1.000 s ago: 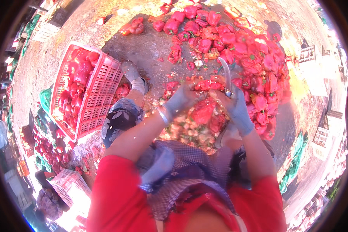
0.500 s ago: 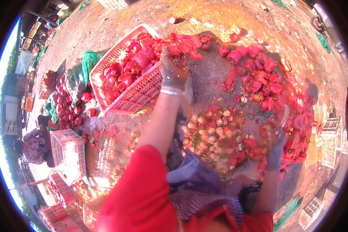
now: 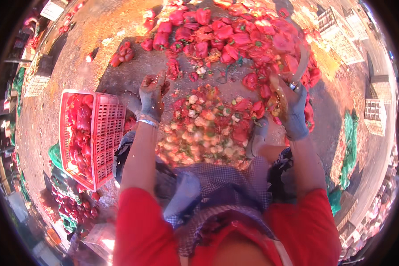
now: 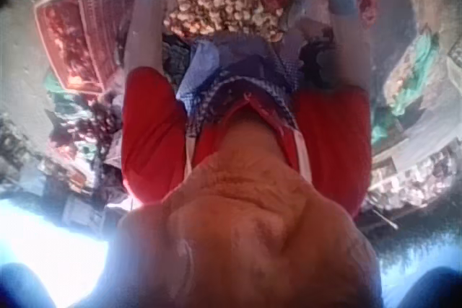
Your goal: The person processes red peppers by hand, using a small knife to cut off the stems and cores before tossing the pieces into a crate or onto a pile.
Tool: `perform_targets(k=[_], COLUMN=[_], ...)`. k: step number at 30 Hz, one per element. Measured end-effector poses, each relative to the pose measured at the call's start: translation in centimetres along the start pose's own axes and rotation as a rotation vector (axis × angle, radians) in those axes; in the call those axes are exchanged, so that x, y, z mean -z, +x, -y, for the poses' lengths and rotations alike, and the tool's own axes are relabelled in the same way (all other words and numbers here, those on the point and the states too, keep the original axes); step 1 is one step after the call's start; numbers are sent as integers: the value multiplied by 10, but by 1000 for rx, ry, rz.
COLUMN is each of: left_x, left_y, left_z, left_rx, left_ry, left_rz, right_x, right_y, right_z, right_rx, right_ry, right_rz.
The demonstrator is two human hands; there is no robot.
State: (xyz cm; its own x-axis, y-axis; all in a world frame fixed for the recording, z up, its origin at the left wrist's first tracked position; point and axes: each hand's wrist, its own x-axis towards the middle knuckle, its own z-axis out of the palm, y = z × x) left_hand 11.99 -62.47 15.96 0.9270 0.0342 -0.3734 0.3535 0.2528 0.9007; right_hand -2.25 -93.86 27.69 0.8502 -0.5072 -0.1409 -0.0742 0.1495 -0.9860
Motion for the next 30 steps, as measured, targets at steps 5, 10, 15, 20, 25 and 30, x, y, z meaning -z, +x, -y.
perform_targets(k=[5, 10, 15, 20, 25, 30], left_x=[-23, -89, -209, -274, -298, -266], left_y=[29, 20, 23, 68, 70, 67], left_z=[104, 160, 217, 290, 316, 320], left_rx=[-210, -447, -413, -605, -585, -357], left_ry=[857, 1667, 1413, 1355, 1468, 1412], left_rz=[239, 461, 644, 662, 669, 603], right_x=[73, 110, 166, 153, 123, 125], right_y=[-5, -15, -30, -28, -27, -23], right_z=[9, 26, 13, 20, 49, 41], right_rx=[12, -44, 378, 464, -217, -42], right_ry=[96, 19, -877, -883, 65, -408], right_rz=[-279, -264, -114, -140, -431, -227])
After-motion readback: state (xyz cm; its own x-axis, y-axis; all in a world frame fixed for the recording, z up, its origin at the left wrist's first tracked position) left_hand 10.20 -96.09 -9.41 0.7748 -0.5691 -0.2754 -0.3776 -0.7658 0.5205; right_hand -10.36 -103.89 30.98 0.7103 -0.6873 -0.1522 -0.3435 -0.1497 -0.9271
